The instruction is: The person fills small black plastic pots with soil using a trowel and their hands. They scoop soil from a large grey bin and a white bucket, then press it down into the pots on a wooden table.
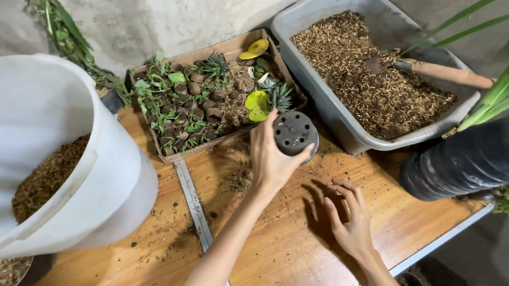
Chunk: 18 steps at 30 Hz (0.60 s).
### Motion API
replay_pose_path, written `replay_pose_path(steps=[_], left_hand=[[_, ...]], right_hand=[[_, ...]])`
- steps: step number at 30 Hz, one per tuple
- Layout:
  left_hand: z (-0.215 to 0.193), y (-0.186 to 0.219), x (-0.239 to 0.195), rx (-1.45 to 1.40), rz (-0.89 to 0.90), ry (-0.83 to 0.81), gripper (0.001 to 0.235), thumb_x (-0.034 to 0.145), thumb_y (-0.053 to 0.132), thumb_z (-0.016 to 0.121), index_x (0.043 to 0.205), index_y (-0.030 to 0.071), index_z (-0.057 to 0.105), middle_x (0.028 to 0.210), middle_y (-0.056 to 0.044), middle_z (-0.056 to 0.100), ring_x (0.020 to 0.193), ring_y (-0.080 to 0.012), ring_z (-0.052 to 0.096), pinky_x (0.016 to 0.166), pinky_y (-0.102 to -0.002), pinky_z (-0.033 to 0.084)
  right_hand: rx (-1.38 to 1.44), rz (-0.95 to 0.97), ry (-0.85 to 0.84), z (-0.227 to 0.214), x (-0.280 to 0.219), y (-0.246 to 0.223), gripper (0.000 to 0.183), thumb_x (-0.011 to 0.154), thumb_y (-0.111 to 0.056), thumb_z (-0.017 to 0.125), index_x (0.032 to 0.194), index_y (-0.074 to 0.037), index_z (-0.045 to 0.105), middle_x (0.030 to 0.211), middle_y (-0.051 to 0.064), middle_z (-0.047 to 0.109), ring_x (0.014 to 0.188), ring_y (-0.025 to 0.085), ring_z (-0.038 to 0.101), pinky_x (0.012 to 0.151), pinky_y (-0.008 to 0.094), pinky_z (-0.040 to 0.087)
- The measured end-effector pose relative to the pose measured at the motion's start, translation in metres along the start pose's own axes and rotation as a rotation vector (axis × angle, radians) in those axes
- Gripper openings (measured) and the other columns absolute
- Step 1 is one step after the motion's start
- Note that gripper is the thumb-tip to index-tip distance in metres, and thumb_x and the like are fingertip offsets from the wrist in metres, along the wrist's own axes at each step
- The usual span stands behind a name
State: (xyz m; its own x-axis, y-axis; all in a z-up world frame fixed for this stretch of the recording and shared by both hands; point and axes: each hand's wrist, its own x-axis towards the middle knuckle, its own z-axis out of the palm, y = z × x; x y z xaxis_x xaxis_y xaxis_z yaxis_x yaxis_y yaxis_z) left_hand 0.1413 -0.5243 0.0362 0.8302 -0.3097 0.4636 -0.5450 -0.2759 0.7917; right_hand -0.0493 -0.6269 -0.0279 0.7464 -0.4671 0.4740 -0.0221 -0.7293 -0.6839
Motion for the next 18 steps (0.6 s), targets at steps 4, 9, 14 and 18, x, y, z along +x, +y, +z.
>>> replay_pose_path(steps=[4,9,14,18], left_hand=[[-0.050,0.008,-0.016,-0.221,-0.206,-0.030,0.097,0.059,0.052,0.086,0.141,0.019,0.047,0.139,-0.009,0.061,0.126,-0.0274,0.059,0.107,-0.054,0.045],[-0.086,-0.007,-0.049,-0.686,-0.505,-0.229,0.117,0.048,0.050,0.086,0.149,0.029,0.031,0.144,-0.020,0.052,0.128,-0.0366,0.057,0.102,-0.056,0.055],[-0.123,-0.035,-0.080,-0.588,-0.334,-0.315,0.118,0.057,0.052,0.085,0.152,0.027,0.018,0.144,-0.022,0.047,0.132,-0.0352,0.051,0.105,-0.063,0.045],[-0.137,-0.042,-0.094,-0.173,-0.004,-0.362,0.134,0.052,0.051,0.093,0.154,0.010,0.016,0.159,-0.021,0.031,0.144,-0.0345,0.040,0.116,-0.064,0.031]], right_hand=[[0.034,0.022,0.006,-0.004,0.012,-0.020,0.036,0.097,-0.024,0.062,0.128,-0.005,0.063,0.127,0.014,0.063,0.119,0.027,0.061,0.103,0.043,0.051],[0.229,-0.010,-0.102,0.002,0.029,-0.046,0.042,0.094,-0.031,0.067,0.123,-0.002,0.064,0.118,0.010,0.065,0.111,0.021,0.059,0.099,0.037,0.049],[0.312,-0.194,-0.193,0.023,0.022,-0.060,0.018,0.096,-0.019,0.068,0.105,-0.007,0.076,0.097,0.006,0.077,0.089,0.016,0.062,0.094,0.034,0.046],[0.069,-0.479,-0.212,0.047,0.010,-0.066,0.019,0.098,-0.024,0.065,0.099,-0.008,0.074,0.093,0.005,0.075,0.096,0.021,0.065,0.094,0.037,0.048]])
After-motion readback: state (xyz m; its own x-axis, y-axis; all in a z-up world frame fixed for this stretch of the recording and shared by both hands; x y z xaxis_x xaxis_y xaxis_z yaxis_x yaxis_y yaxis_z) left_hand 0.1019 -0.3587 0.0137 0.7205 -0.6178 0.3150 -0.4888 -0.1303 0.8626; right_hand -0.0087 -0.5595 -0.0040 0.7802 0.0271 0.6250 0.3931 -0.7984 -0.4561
